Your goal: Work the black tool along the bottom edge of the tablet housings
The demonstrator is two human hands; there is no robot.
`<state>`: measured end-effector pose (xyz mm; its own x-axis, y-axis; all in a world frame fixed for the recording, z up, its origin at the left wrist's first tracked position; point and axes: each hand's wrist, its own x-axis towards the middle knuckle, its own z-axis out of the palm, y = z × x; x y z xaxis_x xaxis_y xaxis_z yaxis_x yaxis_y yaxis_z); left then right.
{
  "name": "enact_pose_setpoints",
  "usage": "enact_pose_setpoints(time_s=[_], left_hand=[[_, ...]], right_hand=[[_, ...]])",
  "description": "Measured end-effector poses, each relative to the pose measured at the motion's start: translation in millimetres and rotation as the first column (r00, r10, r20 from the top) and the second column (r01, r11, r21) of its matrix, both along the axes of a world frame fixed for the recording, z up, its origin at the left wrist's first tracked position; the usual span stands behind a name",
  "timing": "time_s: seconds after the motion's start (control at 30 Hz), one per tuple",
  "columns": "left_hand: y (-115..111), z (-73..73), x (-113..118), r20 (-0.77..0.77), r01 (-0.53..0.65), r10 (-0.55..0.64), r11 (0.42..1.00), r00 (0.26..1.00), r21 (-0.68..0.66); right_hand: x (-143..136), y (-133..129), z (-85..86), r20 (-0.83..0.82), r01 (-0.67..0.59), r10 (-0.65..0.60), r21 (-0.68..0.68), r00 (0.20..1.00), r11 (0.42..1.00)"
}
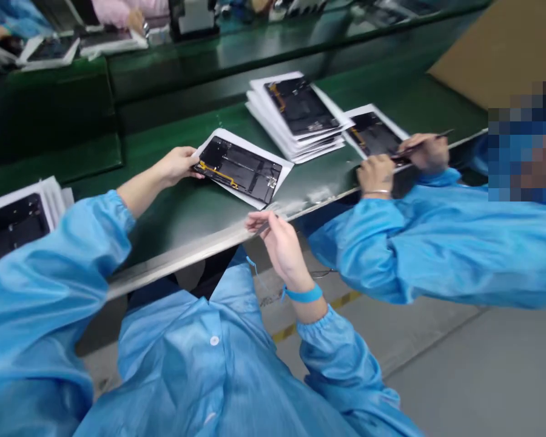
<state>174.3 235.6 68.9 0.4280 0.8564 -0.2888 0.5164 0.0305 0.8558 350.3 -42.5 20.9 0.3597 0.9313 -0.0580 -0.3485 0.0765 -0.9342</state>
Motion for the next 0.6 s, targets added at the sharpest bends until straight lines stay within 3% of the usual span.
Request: enact_pose_setpoints(time_s=[0.1,0.2,0.3,0.43,0.6], left_hand=[[-21,6.5,-73,0.041,-0.029,0.032,0.998,0.999,-0.056],[-35,20.5,-150,-0.016,-0.023,0.021,0.991,1.000,-0.135],[-39,29.6,-205,-0.121,-0.099,0.077,0.977,0.990,-0.190],[-34,27.9,-229,-0.168,-0.149,0.115,0.967,0.979,-0.205],[-21,22.0,-220,-0.133,-0.139,0.116,0.974,0.984,-0.181]], right_hand=[[-5,7,-0.8,0.074,-0.028,0.025,0.039,0.997,0.999],[-16,20,-3.9,0.122,-0.067,0.058,0.066,0.991,0.996],[-32,40,-10.7,0.206,-0.108,0.096,0.049,0.974,0.993],[-52,68,-19.5,0.263,-0.180,0.177,-0.012,0.948,0.984],[-61,79,-24.0,0.201,-0.303,0.308,-0.057,0.930,0.951]])
